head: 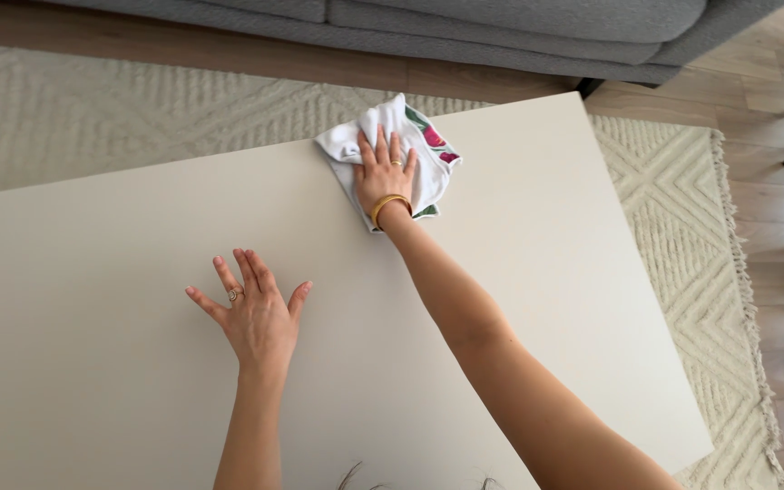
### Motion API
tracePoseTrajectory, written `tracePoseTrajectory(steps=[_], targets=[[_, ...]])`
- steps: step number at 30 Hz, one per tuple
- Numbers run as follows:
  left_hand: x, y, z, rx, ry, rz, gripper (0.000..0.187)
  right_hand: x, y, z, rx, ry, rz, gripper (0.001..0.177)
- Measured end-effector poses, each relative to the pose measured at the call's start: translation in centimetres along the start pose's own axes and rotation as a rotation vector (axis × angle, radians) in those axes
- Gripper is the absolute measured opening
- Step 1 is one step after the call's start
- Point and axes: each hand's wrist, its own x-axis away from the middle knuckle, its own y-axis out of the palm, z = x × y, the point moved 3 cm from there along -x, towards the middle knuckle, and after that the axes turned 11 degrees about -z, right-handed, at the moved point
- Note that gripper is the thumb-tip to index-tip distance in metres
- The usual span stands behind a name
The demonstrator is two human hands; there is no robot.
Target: Wiping down a low coffee table using a cleaning cloth.
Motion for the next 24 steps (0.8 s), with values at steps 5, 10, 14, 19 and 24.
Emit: tracePoseTrajectory(steps=[5,10,14,19,24], targets=[[1.5,-0.8,-5.0,0.010,-0.051,0.036,0.079,1.0,0.8,-5.3,0.007,-0.055,-0.003,0.050],[3.2,-0.8,-10.1,-0.045,-0.155,0.006,0.077,1.1,1.5,-8.4,-0.016,-0.016,-0.054,0.050],[4.4,-0.2,-13.4,-0.015,-0.204,-0.008,0.076,1.8,2.0,-12.0,-0.004,-0.039,-0.063,0.051],[5.8,0.0,-17.1,0.011,-0.303,-0.071,0.077,3.2,2.5,-17.2,0.005,-0.142,-0.056,0.051],[7.0,0.1,-20.0,0.019,-0.392,-0.071,0.077,3.9,3.3,-22.2,0.050,-0.218,-0.068,0.051]])
